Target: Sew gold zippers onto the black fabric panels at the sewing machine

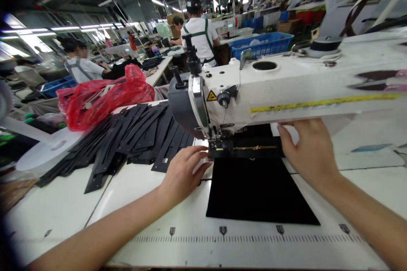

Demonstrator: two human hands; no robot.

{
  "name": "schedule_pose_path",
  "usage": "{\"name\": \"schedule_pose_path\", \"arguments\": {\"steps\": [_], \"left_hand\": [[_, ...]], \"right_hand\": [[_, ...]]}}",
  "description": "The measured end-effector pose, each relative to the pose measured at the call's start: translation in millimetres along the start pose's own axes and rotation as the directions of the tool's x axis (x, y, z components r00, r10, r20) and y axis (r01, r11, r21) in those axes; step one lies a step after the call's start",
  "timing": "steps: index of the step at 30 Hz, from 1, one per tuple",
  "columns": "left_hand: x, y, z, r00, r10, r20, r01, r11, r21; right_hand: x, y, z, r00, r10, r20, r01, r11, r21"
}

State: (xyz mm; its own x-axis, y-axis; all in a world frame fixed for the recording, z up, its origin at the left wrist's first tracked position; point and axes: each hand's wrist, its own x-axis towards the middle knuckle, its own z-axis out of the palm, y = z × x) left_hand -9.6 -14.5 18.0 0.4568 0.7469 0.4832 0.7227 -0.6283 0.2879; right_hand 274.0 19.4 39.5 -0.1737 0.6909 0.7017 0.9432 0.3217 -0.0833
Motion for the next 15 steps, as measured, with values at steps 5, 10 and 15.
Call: {"name": "schedule_pose_path", "arguments": {"steps": [5,10,15], "left_hand": [[4.5,-16.5,18.0,0.991,0.109,0.074,-0.118,0.985,0.130],[4.1,-12.1,20.2,0.984,0.138,0.109,-0.161,0.959,0.233],[7.5,-6.6,16.9,0.980,0.141,0.140,-0.176,0.941,0.288]], "right_hand": [[-24.2,-62.5,4.9,0.933,-0.324,0.154,0.267,0.914,0.306],[-35.9,-90.3,33.6,0.841,-0.331,0.429,0.245,0.938,0.244],[-36.4,-94.7,37.0,0.823,-0.323,0.467,0.234,0.942,0.239]]}}
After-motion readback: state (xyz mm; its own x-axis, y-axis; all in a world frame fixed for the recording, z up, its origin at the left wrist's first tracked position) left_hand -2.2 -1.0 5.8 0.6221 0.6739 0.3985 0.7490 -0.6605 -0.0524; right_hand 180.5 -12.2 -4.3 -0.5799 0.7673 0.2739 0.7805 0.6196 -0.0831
